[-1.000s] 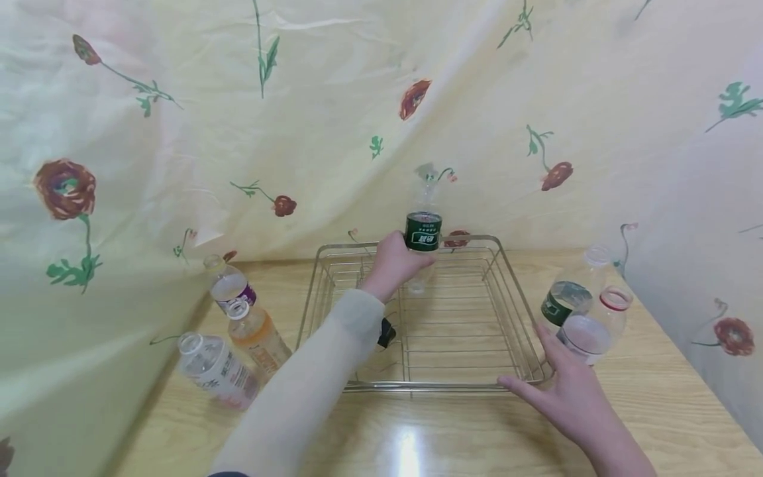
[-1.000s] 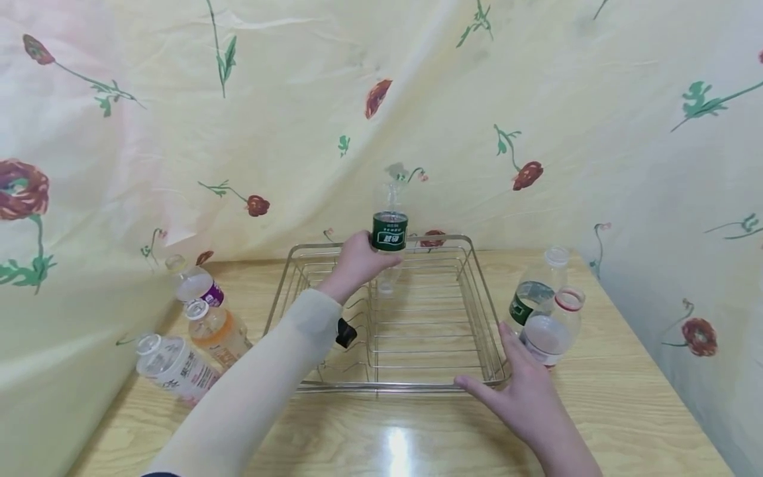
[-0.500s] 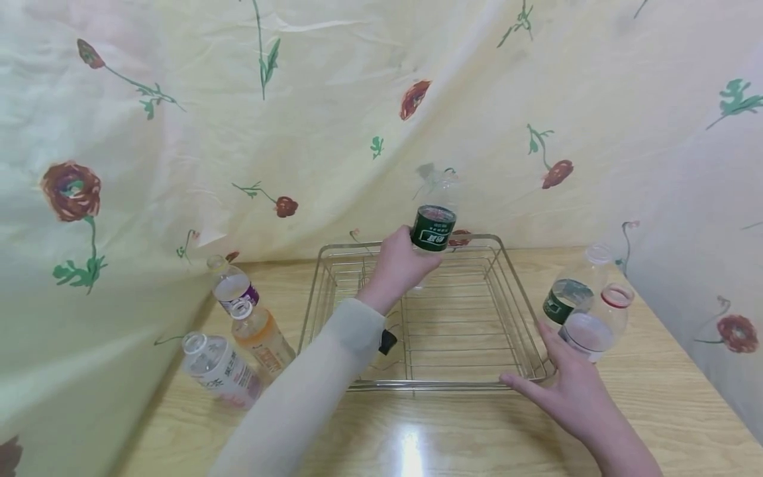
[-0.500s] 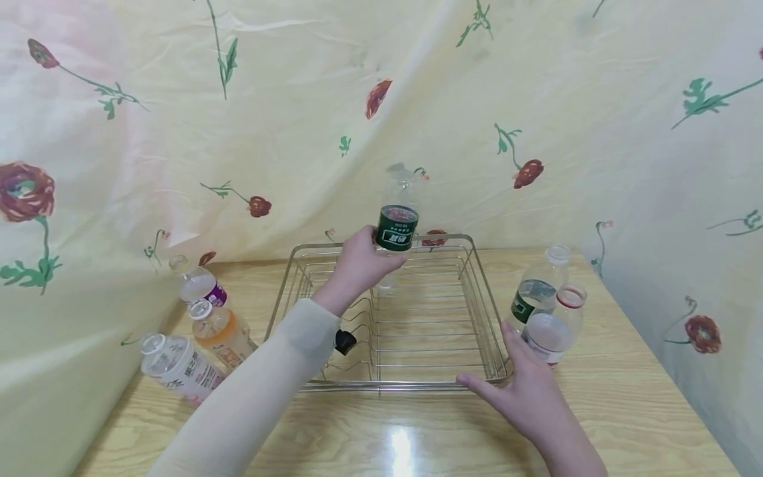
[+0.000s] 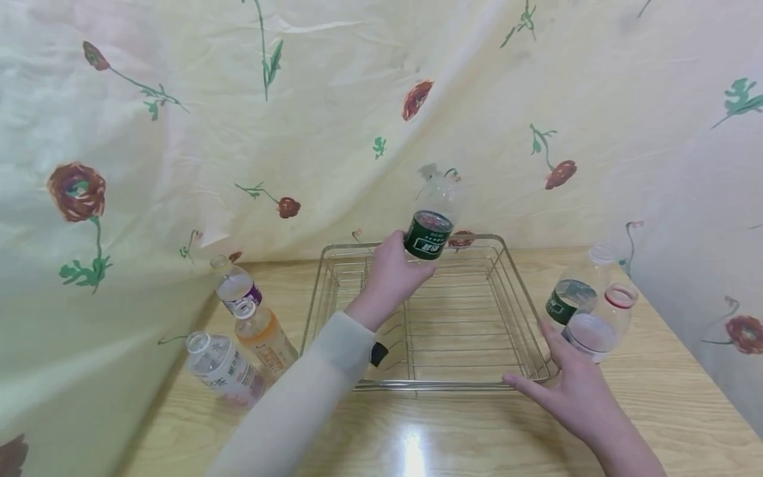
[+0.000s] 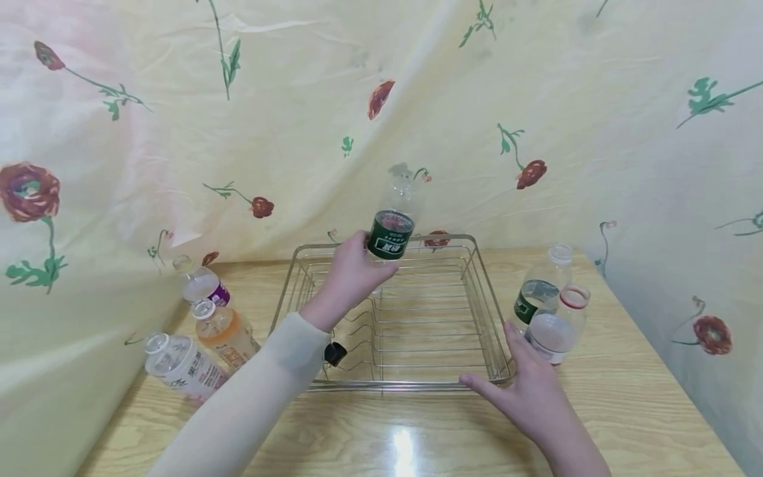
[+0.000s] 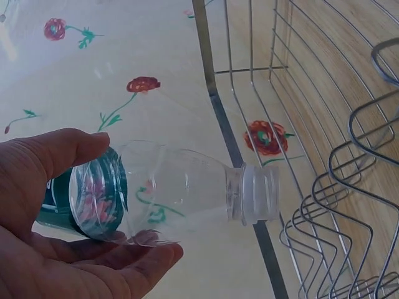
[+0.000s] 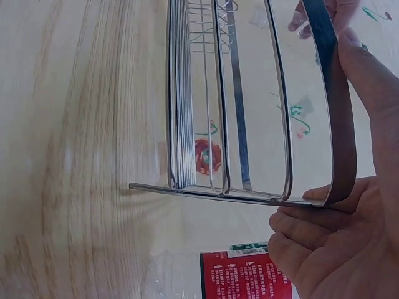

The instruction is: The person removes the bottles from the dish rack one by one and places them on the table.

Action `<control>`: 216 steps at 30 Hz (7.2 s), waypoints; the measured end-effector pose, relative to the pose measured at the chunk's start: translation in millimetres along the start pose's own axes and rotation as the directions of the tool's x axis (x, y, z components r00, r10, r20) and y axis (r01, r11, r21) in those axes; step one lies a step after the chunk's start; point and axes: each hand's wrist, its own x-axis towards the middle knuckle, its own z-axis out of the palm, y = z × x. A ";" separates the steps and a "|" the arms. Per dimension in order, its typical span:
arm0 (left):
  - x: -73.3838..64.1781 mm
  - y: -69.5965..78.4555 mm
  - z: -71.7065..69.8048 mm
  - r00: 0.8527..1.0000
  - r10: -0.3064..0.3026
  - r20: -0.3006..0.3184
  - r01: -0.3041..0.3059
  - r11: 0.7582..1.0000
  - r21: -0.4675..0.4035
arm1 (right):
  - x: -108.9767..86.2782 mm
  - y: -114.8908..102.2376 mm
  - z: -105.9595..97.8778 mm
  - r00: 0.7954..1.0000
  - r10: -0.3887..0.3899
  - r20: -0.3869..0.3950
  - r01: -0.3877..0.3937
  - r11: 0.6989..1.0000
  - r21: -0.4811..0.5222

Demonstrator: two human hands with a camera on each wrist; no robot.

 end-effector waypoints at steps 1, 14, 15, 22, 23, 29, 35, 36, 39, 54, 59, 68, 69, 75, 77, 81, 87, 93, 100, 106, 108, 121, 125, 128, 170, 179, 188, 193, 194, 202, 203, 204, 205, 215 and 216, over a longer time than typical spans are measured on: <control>-1.2 -0.3 -1.2 1.000 0.003 -0.003 -0.003 1.000 0.009 | 0.0 0.0 0.0 1.000 0.003 0.004 -0.003 1.000 0.002; -13.1 -1.5 -14.4 0.998 0.058 0.005 -0.058 0.996 0.064 | 0.2 -1.2 -0.6 1.000 -0.003 -0.004 0.003 1.000 0.007; -14.0 -1.4 -15.3 0.998 0.061 0.007 -0.062 0.995 0.073 | 0.0 -1.0 -0.5 1.000 -0.005 -0.007 0.005 1.000 0.008; -20.8 -2.5 -19.7 0.998 0.063 0.019 -0.065 0.991 0.114 | 1.2 0.4 -0.2 1.000 -0.012 -0.008 0.012 1.000 0.007; -21.5 -2.8 -20.4 0.998 0.064 0.020 -0.066 0.991 0.120 | 1.2 0.6 0.1 1.000 -0.009 -0.005 0.009 1.000 0.006; -25.7 -2.0 -24.6 0.997 0.066 0.025 -0.069 0.985 0.158 | -0.3 1.9 -0.3 1.000 0.014 0.014 -0.014 1.000 0.010; -31.0 -2.1 -29.5 0.998 0.065 0.016 -0.067 0.982 0.178 | -0.2 1.3 -1.2 1.000 0.012 0.013 -0.013 1.000 0.012; -31.9 -2.6 -30.1 0.997 0.071 0.016 -0.073 0.979 0.188 | -0.2 1.1 -1.2 1.000 0.012 0.012 -0.012 1.000 0.013; -34.8 -4.3 -32.0 0.996 0.085 0.022 -0.087 0.976 0.202 | -0.5 0.4 -1.0 1.000 0.015 0.013 -0.015 1.000 0.014; -50.1 -6.0 -40.3 0.994 0.111 0.023 -0.114 0.974 0.197 | -0.3 0.3 1.6 0.999 0.028 0.023 -0.029 0.999 0.025; -58.0 -6.1 -42.4 0.990 0.137 0.027 -0.140 0.969 0.203 | 0.4 0.9 2.0 0.999 0.028 0.022 -0.029 0.999 0.022; -69.0 -8.7 -45.4 0.984 0.172 0.036 -0.175 0.948 0.266 | 0.0 -1.6 0.7 0.998 0.043 0.038 -0.044 0.999 0.028; -70.0 -9.8 -45.5 0.983 0.180 0.039 -0.184 0.944 0.274 | -0.1 -1.9 0.5 0.998 0.042 0.039 -0.043 0.999 0.029; -76.3 -15.6 -46.3 0.975 0.214 0.051 -0.220 0.925 0.309 | 0.8 -0.8 0.5 0.999 0.029 0.032 -0.030 0.999 0.021; -77.9 -17.2 -47.0 0.975 0.219 0.047 -0.223 0.924 0.312 | 1.2 -0.8 0.7 0.999 0.026 0.029 -0.026 0.999 0.021; -80.4 -19.6 -48.0 0.971 0.235 0.044 -0.237 0.915 0.327 | 1.3 -1.4 0.7 0.999 0.029 0.031 -0.029 0.999 0.018; -84.1 -20.1 -48.7 0.966 0.255 0.051 -0.256 0.894 0.367 | 0.3 -0.6 2.4 1.000 0.010 0.007 -0.010 1.000 0.010; -85.7 -18.0 -48.9 0.960 0.274 0.061 -0.275 0.875 0.398 | -4.3 -4.6 0.3 1.000 0.019 -0.014 -0.019 1.000 0.008; -87.5 -17.8 -49.9 0.958 0.278 0.072 -0.283 0.865 0.415 | -7.8 -15.9 -5.1 0.999 0.009 -0.051 -0.010 1.000 -0.023; -89.5 -16.9 -50.1 0.951 0.296 0.085 -0.302 0.845 0.441 | -5.1 -24.7 -8.8 0.996 -0.053 -0.074 0.052 0.999 -0.011; -90.1 -16.8 -50.2 0.949 0.304 0.087 -0.310 0.838 0.449 | -3.9 -27.7 -9.6 0.993 -0.083 -0.085 0.083 0.997 -0.008; -94.0 -17.8 -49.4 0.929 0.354 0.110 -0.362 0.802 0.475 | 8.6 -51.9 -14.9 0.898 -0.371 -0.235 0.364 0.929 -0.074; -95.9 -18.1 -48.8 0.929 0.353 0.115 -0.362 0.791 0.493 | 12.4 -59.1 -18.3 0.878 -0.417 -0.234 0.406 0.909 -0.097; -96.0 -19.2 -48.0 0.923 0.367 0.117 -0.372 0.771 0.517 | 15.3 -64.3 -20.2 0.857 -0.455 -0.241 0.440 0.891 -0.115; -108.0 0.4 -33.8 0.888 0.338 0.311 -0.458 0.594 0.661 | 25.9 -112.2 -18.1 0.813 -0.580 -0.055 0.558 0.803 -0.210; -109.2 5.9 -28.2 0.871 0.372 0.321 -0.484 0.535 0.692 | 30.7 -121.6 -12.1 0.778 -0.628 -0.025 0.605 0.760 -0.237; -113.3 9.8 -25.0 0.848 0.432 0.309 -0.510 0.502 0.698 | 34.5 -123.5 -6.1 0.737 -0.676 -0.010 0.645 0.707 -0.290; -113.8 9.6 -24.1 0.816 0.497 0.294 -0.538 0.468 0.701 | 36.6 -127.2 -4.0 0.739 -0.673 0.009 0.641 0.699 -0.317; -114.0 9.6 -24.0 0.812 0.505 0.293 -0.541 0.462 0.702 | 36.8 -127.7 -3.7 0.741 -0.672 0.013 0.639 0.698 -0.324; -117.6 10.6 -22.6 0.790 0.549 0.272 -0.536 0.405 0.740 | 37.8 -124.7 -0.4 0.730 -0.683 0.018 0.642 0.677 -0.362; -118.2 10.3 -22.5 0.790 0.551 0.270 -0.535 0.404 0.742 | 37.9 -124.0 0.2 0.727 -0.687 0.018 0.645 0.673 -0.362; -118.6 10.1 -22.4 0.789 0.554 0.267 -0.534 0.402 0.744 | 37.9 -123.4 0.7 0.725 -0.689 0.018 0.647 0.671 -0.362; -119.3 9.9 -22.2 0.788 0.556 0.262 -0.532 0.402 0.746 | 37.9 -122.9 1.1 0.724 -0.689 0.019 0.648 0.671 -0.361; -125.5 5.3 -31.9 0.814 0.519 0.260 -0.540 0.512 0.668 | 38.4 -116.7 3.1 0.725 -0.688 -0.010 0.645 0.684 -0.341; -126.2 4.2 -34.0 0.814 0.521 0.257 -0.544 0.529 0.651 | 38.6 -115.9 3.0 0.726 -0.687 -0.017 0.643 0.688 -0.338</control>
